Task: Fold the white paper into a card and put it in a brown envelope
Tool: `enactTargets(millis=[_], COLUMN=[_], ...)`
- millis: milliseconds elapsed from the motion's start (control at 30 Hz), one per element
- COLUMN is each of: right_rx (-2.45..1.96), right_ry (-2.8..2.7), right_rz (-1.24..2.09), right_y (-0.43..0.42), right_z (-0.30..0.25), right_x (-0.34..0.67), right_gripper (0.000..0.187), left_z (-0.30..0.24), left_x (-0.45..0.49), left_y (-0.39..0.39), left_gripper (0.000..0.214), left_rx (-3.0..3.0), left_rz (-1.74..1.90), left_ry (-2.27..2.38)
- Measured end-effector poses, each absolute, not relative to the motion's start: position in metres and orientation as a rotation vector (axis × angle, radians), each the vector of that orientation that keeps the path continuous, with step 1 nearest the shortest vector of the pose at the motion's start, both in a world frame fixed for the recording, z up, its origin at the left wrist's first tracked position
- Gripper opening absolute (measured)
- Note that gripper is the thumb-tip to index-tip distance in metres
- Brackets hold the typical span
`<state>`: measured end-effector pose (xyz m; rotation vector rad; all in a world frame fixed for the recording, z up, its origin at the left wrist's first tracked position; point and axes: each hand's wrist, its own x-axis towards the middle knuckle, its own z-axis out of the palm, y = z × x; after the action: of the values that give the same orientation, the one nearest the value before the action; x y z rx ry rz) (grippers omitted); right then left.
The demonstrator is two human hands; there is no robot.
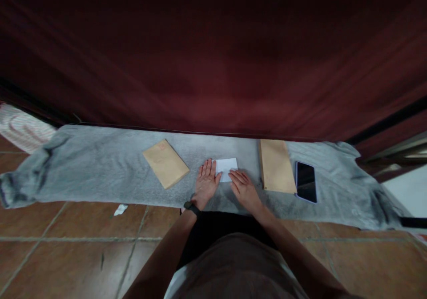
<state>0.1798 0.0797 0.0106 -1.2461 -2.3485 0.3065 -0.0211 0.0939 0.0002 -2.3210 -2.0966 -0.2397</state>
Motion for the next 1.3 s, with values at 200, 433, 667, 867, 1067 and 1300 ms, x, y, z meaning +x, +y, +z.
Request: enactTargets(millis=[200,433,667,867,1067,1300], right_rx=[-1.275,-1.365,-1.419,-1.477,-1.492,-1.35], right_ry=[-2.426,-2.394,-2.419,-2.409,-2.398,-2.433], right_rz=[0.238,0.112,0.126,0.141,0.184,0.196], right_y=[0.101,0.11,0.122,0.131,0.13,0.088], right_z=[0.001,-0.017,-0.015,-0.013,-0.009,-0.006], right_x=[0.154,0.167,0.175,0.18,0.179,0.2], right_gripper=[0.049,0.052,0.051,0.051,0.051,0.05], left_z=[-0.001,-0.006,-0.004,-0.001,0.0,-0.003], left_x=[-0.022,-0.023,-0.023,-0.024,-0.023,-0.023], left_y=[0.096,0.097,0.096,0.095,0.096,0.096], left_gripper=[0.063,0.065,0.07,0.081,0.083,0.081], left_rx=[-2.333,-2.33,-2.336,-2.35,-2.337,-2.333], left_rz=[-0.231,-0.287,-0.308,-0.293,-0.281,-0.304], left_ry=[-2.081,-2.088,-2.082,-2.074,-2.089,-2.062])
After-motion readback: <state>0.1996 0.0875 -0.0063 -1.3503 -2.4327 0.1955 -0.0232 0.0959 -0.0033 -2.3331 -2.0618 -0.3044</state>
